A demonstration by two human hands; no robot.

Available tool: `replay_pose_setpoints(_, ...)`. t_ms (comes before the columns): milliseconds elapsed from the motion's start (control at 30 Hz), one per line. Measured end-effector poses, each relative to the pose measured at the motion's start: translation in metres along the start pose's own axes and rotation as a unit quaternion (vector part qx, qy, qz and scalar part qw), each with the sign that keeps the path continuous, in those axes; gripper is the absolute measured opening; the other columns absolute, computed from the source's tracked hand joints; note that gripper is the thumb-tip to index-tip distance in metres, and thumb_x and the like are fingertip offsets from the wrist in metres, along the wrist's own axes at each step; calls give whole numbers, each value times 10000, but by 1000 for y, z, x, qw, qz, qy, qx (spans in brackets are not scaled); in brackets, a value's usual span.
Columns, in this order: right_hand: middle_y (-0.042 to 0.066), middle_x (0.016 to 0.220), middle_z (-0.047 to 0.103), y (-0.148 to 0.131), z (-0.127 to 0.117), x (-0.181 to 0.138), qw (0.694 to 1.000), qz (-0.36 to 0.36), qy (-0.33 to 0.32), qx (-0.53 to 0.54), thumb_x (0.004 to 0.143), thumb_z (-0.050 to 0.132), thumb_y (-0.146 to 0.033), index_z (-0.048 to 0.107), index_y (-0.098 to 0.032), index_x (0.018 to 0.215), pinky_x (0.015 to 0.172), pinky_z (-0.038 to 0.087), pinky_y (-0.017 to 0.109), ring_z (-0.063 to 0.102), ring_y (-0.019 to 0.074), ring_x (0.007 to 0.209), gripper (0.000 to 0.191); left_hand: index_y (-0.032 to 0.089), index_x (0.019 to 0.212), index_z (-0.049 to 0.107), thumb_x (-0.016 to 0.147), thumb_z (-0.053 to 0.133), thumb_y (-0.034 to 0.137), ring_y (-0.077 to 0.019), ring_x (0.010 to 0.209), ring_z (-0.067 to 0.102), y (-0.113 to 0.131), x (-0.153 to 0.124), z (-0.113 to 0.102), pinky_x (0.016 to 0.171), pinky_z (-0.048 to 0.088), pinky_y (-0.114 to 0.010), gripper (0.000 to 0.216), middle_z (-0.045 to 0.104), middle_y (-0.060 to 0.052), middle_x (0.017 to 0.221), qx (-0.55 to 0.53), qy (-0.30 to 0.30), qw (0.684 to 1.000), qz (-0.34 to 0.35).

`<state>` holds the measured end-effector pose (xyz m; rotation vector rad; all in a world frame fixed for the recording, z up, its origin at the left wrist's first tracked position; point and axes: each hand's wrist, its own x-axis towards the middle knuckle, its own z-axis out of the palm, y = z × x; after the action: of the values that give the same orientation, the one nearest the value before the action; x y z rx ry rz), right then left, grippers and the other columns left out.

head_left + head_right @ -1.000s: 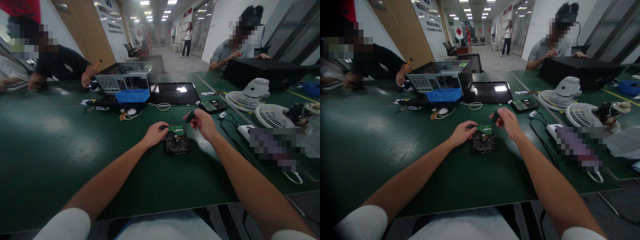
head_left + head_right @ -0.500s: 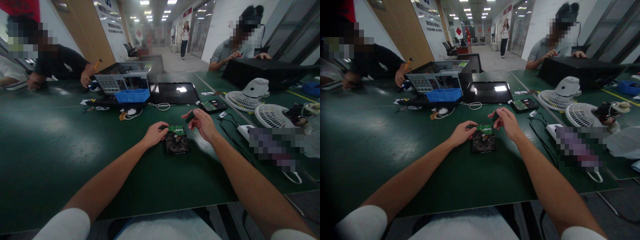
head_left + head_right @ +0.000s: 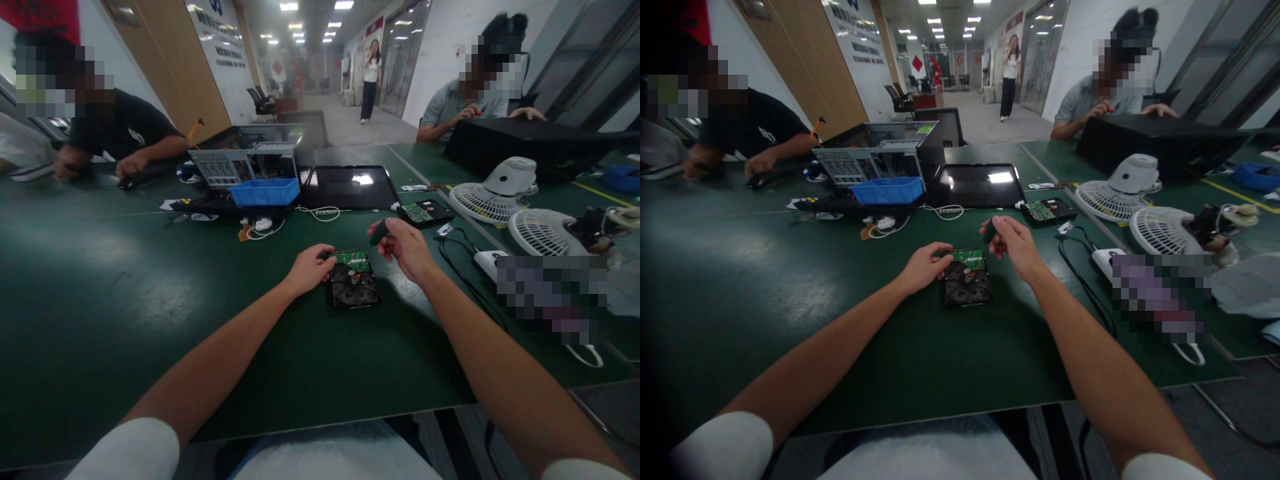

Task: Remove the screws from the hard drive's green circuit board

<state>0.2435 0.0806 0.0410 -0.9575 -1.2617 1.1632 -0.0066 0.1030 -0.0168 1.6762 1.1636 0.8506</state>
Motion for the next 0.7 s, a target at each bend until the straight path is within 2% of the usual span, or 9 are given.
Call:
replay_pose_setpoints(100,90,1060,772,0,0,0,1000,1,1,13,894,667,-614,671,-207,941,444,395,250,606,121,572,409,130,1299,627,943,675,285,-112,534,617,1,-1,0,513,511,-213,392,670,-2,705,0,1,1000,-5)
replay_pose_setpoints(233,99,990,776,2,1,2,999,13,0,39,912,591,-682,662,-205,979,459,424,266,610,135,559,486,141,1270,639,943,675,296,-120,537,622,1,-1,-1,515,511,-216,364,659,6,676,3,-2,1000,-9)
replay_pose_setpoints(433,70,957,750,1,1,1,1000,9,5,8,905,613,-674,715,-230,1080,411,306,251,547,116,542,487,149,1268,641,938,688,309,-125,540,629,0,0,-1,522,505,-217,370,658,9,655,7,-6,1000,-7)
replay_pose_setpoints(567,69,993,757,0,2,0,1000,6,7,6,903,649,-629,710,-225,993,415,308,248,563,115,564,419,151,1273,642,939,686,309,-126,542,629,-1,1,-1,520,509,-220,372,663,7,666,6,-5,1000,-10)
replay_pose_setpoints(700,66,1054,769,0,2,0,1000,8,-5,26,880,699,-609,616,-227,897,416,348,240,588,112,549,392,154,1271,642,941,681,313,-128,539,632,-2,1,-1,514,506,-220,368,660,11,665,9,-3,1000,-8)
